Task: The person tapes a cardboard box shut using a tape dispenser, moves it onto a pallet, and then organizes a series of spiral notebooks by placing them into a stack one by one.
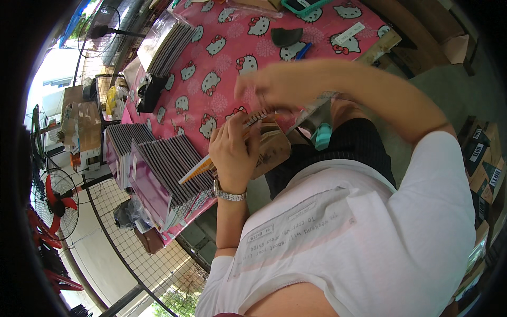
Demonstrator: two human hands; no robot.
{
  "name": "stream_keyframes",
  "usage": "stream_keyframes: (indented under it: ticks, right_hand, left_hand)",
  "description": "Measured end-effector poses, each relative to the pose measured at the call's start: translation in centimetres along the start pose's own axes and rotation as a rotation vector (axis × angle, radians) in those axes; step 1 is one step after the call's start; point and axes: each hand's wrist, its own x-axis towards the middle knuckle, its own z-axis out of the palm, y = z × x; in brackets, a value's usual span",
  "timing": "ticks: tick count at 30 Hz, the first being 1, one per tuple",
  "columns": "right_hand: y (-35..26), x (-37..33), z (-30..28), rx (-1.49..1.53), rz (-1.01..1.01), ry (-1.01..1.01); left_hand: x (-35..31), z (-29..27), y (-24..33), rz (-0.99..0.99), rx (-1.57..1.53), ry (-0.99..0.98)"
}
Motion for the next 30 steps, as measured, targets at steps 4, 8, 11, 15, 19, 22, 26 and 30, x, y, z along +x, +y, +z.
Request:
stream_keyframes:
  ticks: [4,8,11,15,19,22,26,30]
  right_hand:
    - [12.1,8.0,-6.7,-0.823,0.299,0.865]
    - [15.1,12.3,-5.7,-1.112,0.580,1.057]
    - [14.9,12.4,-6.4,-1.208,0.440,0.888]
    - [5.7,8.3,-6.3,-0.316,0.052,0.147]
    - [3.1,5.4,-3.1,0.245,-0.350,-0.349]
    - [3.2,5.8,-2.7,0.174,-0.313,-0.392]
    - [2.4,5.7,-2.7,0.280,-0.368,-0.458]
    - [1.8,6.2,-2.8,0.206,-0.408,-0.465]
  left_hand:
    - [0.7,0.7,0.2,0.040,-0.008,-0.017]
    - [0.5,0.3,0.3,0.020,-0.032,0.034]
    - [0.0,0.3,0.0,0.010,-0.018,-0.031]
    - [-0.8,0.1,-0.5,0.058,0.143,0.009]
    - [-2.4,-0.7,0.4,-0.205,0.464,0.021]
    - [-3.5,-0.2,-0.5,-0.213,0.308,0.035]
    - [-3.0,-0.2,-0.7,-0.188,0.263,0.069]
    - [-3.0,0.0,-0.7,-0.196,0.266,0.070]
